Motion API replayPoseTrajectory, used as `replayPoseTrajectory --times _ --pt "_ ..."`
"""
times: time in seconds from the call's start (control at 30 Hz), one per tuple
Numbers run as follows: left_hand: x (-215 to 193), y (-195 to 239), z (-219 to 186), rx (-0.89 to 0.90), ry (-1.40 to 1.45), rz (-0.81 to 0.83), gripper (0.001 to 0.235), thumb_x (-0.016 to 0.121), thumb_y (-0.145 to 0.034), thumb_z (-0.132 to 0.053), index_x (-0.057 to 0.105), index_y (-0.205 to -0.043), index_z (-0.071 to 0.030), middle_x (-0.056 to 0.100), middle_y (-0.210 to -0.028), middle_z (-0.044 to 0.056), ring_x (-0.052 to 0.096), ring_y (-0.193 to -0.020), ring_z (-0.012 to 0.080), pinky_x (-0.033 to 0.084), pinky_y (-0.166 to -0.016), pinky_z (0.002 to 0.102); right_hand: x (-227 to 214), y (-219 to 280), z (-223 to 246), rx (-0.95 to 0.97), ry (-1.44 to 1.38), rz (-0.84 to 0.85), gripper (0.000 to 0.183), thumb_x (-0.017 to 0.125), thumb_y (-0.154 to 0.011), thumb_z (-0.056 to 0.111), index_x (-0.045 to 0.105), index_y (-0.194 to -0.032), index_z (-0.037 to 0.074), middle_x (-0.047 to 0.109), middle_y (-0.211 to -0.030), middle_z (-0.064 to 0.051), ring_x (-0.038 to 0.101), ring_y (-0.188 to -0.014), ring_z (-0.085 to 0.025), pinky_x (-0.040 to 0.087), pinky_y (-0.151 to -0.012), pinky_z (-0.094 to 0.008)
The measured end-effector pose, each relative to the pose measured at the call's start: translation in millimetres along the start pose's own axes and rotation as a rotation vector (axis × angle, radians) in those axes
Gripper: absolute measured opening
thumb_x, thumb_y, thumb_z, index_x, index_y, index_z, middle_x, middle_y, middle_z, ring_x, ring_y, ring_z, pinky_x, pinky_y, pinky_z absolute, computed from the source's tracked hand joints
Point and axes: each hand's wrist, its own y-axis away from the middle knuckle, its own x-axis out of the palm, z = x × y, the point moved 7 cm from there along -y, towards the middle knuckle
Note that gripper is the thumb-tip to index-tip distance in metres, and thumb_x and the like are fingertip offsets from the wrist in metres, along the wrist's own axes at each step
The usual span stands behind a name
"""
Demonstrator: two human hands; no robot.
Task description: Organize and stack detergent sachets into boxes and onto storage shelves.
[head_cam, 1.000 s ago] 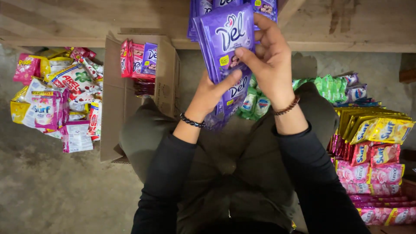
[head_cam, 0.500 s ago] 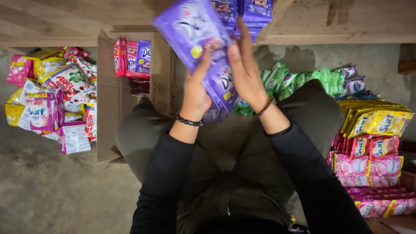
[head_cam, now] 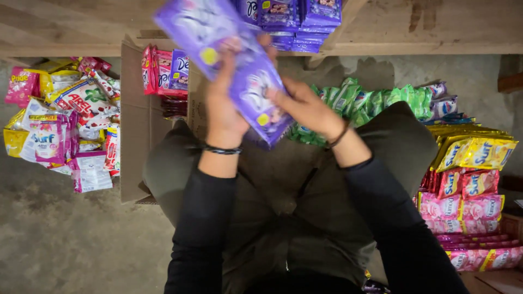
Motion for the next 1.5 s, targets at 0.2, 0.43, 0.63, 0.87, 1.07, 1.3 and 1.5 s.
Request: replayPoseTrajectory --times 0.2,0.43,0.63,0.87,1.07,1.3,1.5 --pt "-3.6 9.5 -83.6 0.139 0.005 -0.056 0.054 0.060 -0.110 -0.038 0.049 -0.147 0.000 0.063 -0.136 0.015 0.064 -0.122 0.0275 0.050 -0.109 0.043 23.1 25.5 -19.7 0.145 -0.266 0.642 0.041 0.081 -0.087 0.024 0.071 -0.119 0.001 0.077 -0.109 -0.003 0.068 -0.094 -0.008 0.057 -0.086 -0.027" --pt "-47.1 25.3 -164.9 0.356 -0.042 -0.144 0.045 0.054 -0.113 -0.036 0.045 -0.147 -0.008 0.059 -0.143 0.013 0.060 -0.122 0.0246 0.048 -0.110 0.043 3.2 63.3 -56.7 0.294 -0.002 0.856 0.037 0.084 -0.081 0.022 0.076 -0.109 0.000 0.081 -0.099 -0.002 0.069 -0.090 -0.009 0.057 -0.083 -0.027" --pt "-60.1 38.7 -192.0 0.484 -0.175 -0.132 0.045 0.053 -0.115 -0.036 0.046 -0.151 -0.010 0.057 -0.145 0.013 0.060 -0.125 0.0245 0.050 -0.106 0.041 -46.8 87.0 4.7 0.189 -0.105 0.758 0.053 0.077 -0.086 0.011 0.060 -0.135 0.000 0.074 -0.121 -0.005 0.066 -0.109 -0.013 0.053 -0.097 -0.031" --pt "-64.9 31.5 -177.0 0.563 -0.236 -0.092 0.046 0.055 -0.119 -0.037 0.048 -0.150 -0.004 0.059 -0.141 0.013 0.061 -0.125 0.0249 0.049 -0.108 0.039 -122.0 118.0 32.4 -0.016 -0.241 0.495 0.074 0.076 -0.087 -0.003 0.040 -0.152 0.001 0.077 -0.114 -0.018 0.072 -0.110 -0.021 0.056 -0.096 -0.033" --pt "-4.4 7.8 -79.1 0.229 -0.278 0.021 0.054 0.068 -0.106 -0.033 0.051 -0.149 -0.004 0.062 -0.144 0.017 0.063 -0.131 0.0289 0.050 -0.119 0.042 -133.2 112.0 69.6 -0.440 -0.665 -0.019 0.057 0.075 -0.068 -0.017 0.054 -0.117 0.002 0.073 -0.106 -0.020 0.075 -0.095 -0.025 0.060 -0.085 -0.036" --pt "-39.3 20.0 72.2 -0.337 -0.166 0.026 0.050 0.063 -0.108 -0.031 0.052 -0.146 0.000 0.063 -0.140 0.019 0.065 -0.126 0.0305 0.053 -0.113 0.048 -82.8 47.0 133.0 -0.328 -0.733 -0.148 0.053 0.064 -0.088 -0.019 0.045 -0.131 0.004 0.064 -0.112 -0.010 0.066 -0.104 -0.018 0.056 -0.092 -0.031" --pt "-28.7 29.6 105.9 -0.510 0.061 -0.036 0.060 0.049 -0.108 -0.046 0.051 -0.148 -0.001 0.065 -0.139 0.017 0.066 -0.124 0.0275 0.052 -0.111 0.046 -70.2 9.7 94.5 -0.318 -0.466 -0.102 0.048 0.062 -0.107 -0.020 0.040 -0.141 0.006 0.061 -0.129 -0.008 0.064 -0.118 -0.012 0.055 -0.102 -0.027"
